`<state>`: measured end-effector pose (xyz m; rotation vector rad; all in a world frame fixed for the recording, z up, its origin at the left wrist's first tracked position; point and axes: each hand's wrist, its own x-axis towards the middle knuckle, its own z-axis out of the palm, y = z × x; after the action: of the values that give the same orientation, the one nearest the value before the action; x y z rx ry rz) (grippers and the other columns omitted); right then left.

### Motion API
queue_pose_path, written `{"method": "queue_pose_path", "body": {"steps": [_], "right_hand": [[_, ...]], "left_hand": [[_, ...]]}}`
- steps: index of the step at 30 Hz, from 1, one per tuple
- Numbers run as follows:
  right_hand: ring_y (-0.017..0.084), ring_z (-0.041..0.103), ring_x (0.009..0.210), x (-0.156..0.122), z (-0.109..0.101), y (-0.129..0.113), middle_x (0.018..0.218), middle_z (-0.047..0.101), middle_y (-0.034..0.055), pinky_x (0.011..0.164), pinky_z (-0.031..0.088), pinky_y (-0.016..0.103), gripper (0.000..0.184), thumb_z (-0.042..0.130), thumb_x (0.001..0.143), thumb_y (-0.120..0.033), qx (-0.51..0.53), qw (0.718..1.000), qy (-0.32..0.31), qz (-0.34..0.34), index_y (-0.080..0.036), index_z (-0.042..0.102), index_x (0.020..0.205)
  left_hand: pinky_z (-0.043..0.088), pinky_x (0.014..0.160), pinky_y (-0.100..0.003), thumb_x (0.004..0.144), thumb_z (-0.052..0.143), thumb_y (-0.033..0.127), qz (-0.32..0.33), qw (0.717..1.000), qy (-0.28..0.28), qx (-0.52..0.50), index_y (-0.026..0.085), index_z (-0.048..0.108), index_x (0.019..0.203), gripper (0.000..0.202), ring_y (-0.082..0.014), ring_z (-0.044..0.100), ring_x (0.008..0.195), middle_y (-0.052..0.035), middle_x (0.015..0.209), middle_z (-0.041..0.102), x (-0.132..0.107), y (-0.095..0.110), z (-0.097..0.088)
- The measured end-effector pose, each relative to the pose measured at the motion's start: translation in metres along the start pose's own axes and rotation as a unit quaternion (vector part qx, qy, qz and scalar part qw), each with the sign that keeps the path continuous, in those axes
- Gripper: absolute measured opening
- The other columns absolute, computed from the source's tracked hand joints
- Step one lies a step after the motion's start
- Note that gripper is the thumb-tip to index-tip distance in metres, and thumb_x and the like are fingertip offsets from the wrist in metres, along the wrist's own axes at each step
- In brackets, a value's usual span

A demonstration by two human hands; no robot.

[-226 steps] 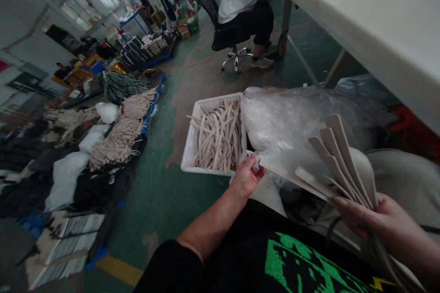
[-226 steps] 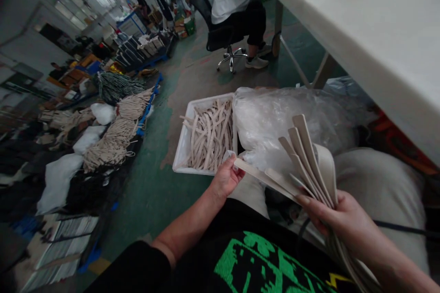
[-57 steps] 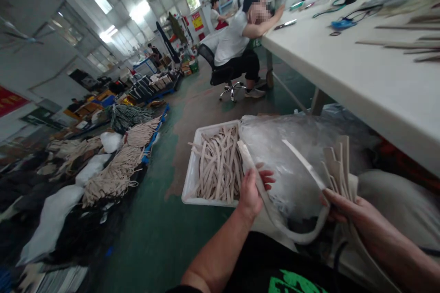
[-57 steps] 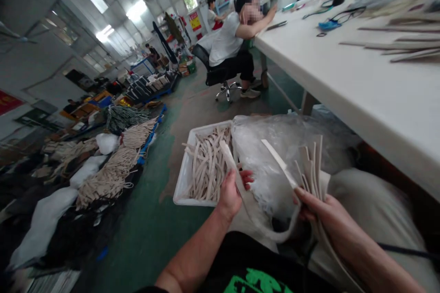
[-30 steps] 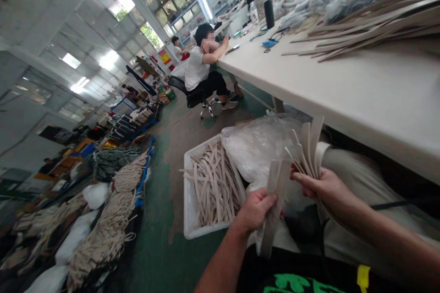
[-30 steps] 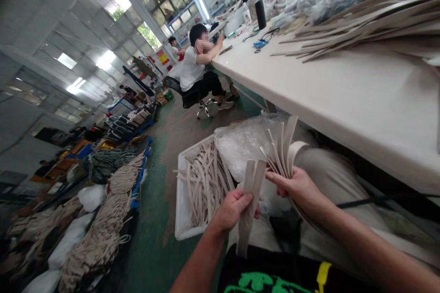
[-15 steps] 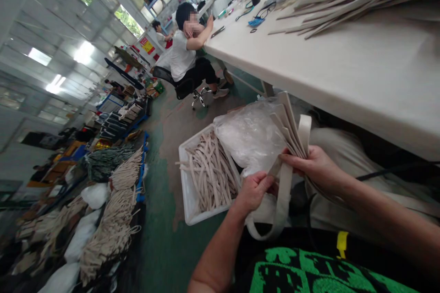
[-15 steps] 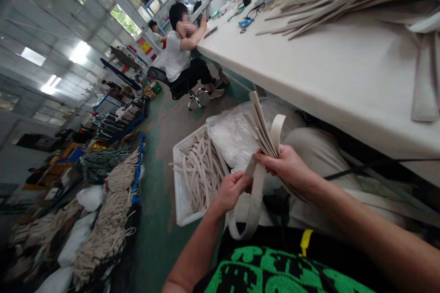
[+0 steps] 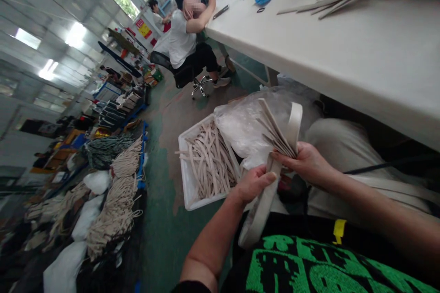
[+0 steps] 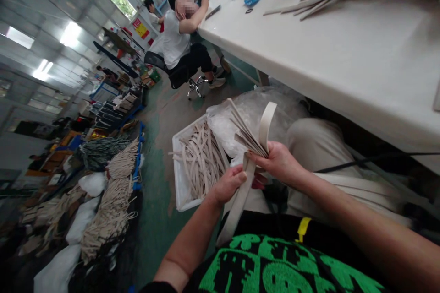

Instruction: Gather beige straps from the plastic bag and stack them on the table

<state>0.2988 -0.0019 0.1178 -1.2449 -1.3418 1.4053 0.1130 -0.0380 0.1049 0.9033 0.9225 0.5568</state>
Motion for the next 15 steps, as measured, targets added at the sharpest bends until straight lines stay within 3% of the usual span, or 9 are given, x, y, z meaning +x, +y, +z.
{"method": "queue_pose_path", "body": {"steps": [3, 6, 10, 13, 15], "right_hand": [[0.014, 0.046, 0.05, -0.003, -0.004, -0.002, 0.054, 0.054, 0.0005, 0.046, 0.038, 0.027, 0.055, 0.072, 0.066, -0.073, -0.035, 0.999, 0.031, 0.01, -0.02, 0.06, 0.062], [0.015, 0.047, 0.049, -0.002, -0.011, -0.011, 0.053, 0.056, 0.0025, 0.045, 0.038, 0.03, 0.057, 0.075, 0.058, -0.075, -0.046, 0.993, 0.096, 0.046, -0.02, 0.064, 0.064], [0.02, 0.054, 0.052, 0.005, -0.016, -0.015, 0.057, 0.062, 0.0072, 0.047, 0.042, 0.034, 0.052, 0.079, 0.047, -0.07, -0.05, 0.986, 0.119, 0.106, -0.022, 0.066, 0.062], [0.023, 0.06, 0.056, 0.012, -0.022, 0.002, 0.062, 0.066, 0.0094, 0.049, 0.046, 0.036, 0.041, 0.077, 0.053, -0.062, -0.067, 0.981, 0.14, 0.119, -0.024, 0.066, 0.064], [0.025, 0.063, 0.057, 0.018, -0.029, 0.021, 0.064, 0.068, 0.01, 0.048, 0.047, 0.035, 0.037, 0.076, 0.058, -0.061, -0.083, 0.978, 0.158, 0.108, -0.026, 0.065, 0.066]], "left_hand": [[0.053, 0.082, -0.039, 0.066, 0.074, 0.074, 0.001, 0.999, 0.023, 0.023, 0.014, 0.069, 0.09, 0.065, -0.0211, 0.067, 0.071, -0.0072, 0.077, 0.071, 0.015, 0.004, 0.014], [0.053, 0.086, -0.043, 0.073, 0.067, 0.072, -0.006, 0.998, -0.013, 0.057, 0.016, 0.068, 0.079, 0.056, -0.0217, 0.066, 0.072, -0.0078, 0.074, 0.069, 0.01, -0.002, 0.009], [0.053, 0.092, -0.047, 0.075, 0.069, 0.065, -0.031, 0.997, -0.033, 0.066, 0.02, 0.066, 0.075, 0.046, -0.0236, 0.069, 0.074, -0.0061, 0.072, 0.068, -0.021, -0.014, -0.008], [0.054, 0.089, -0.046, 0.073, 0.073, 0.049, -0.062, 0.994, -0.058, 0.067, 0.023, 0.067, 0.079, 0.027, -0.0236, 0.073, 0.074, 0.0001, 0.075, 0.069, -0.048, -0.023, -0.02], [0.055, 0.081, -0.042, 0.075, 0.068, 0.039, -0.079, 0.994, -0.044, 0.056, 0.024, 0.066, 0.079, 0.015, -0.0213, 0.072, 0.069, 0.0029, 0.075, 0.068, -0.065, -0.031, -0.031]]}}
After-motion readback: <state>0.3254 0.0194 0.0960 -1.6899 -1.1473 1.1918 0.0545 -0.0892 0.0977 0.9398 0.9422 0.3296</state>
